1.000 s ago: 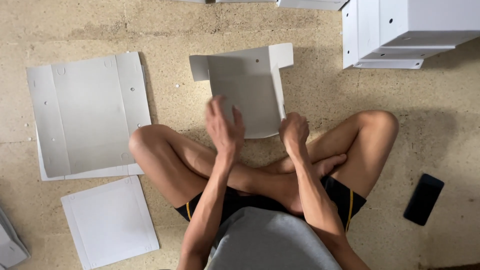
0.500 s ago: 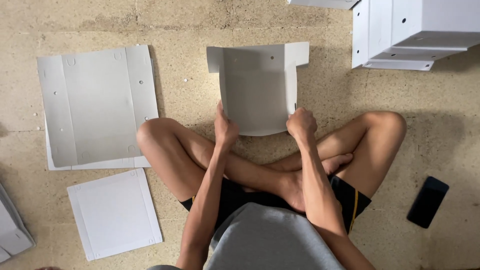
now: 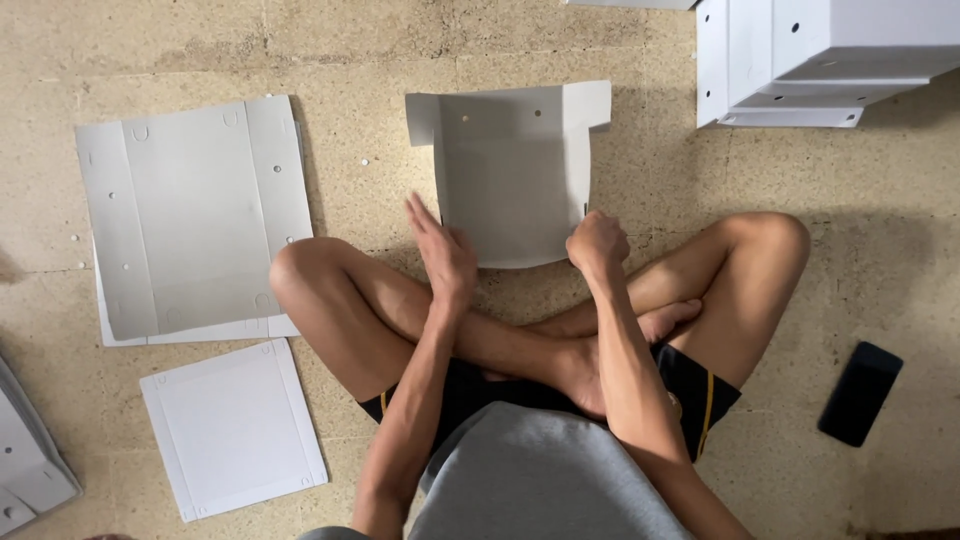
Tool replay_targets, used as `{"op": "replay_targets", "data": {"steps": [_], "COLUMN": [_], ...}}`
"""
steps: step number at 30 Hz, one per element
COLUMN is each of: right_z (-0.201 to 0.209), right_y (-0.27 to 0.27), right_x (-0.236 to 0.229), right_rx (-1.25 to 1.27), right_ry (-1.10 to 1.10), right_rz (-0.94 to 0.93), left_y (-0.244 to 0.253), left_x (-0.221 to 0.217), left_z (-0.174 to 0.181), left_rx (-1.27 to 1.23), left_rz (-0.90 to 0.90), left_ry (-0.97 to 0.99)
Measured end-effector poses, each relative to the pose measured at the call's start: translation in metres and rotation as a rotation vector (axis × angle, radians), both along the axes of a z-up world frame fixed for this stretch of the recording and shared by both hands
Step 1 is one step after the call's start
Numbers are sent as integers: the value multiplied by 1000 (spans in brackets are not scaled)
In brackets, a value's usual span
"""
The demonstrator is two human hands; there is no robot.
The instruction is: Assembling a cardboard box by folding pre-cut sheets and tucking in the flaps.
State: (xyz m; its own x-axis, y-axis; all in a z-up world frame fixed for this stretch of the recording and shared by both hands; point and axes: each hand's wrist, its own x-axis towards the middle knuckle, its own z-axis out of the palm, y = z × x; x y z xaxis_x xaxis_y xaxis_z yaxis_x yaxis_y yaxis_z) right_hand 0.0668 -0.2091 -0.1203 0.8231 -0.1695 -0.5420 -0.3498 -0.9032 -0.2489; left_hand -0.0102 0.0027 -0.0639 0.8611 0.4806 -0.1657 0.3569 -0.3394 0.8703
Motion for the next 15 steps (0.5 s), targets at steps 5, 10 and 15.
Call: {"op": "replay_targets", "data": {"steps": [5,10,15], "right_z": [12,20,1], "right_y": [6,8,2], "right_x": [2,2,-2], "right_rx": [-43,-32,10], "right_ry": [11,4,-7], "right_rz": [23,64,22], "left_y": [-24,-24,-23], "left_x": [6,28,31], "left_z": [-39,-68,-51], "left_rx": [671,743,573], "left_rz": [-716,-1017,-991], "left_ry": [-324,-59,119]}}
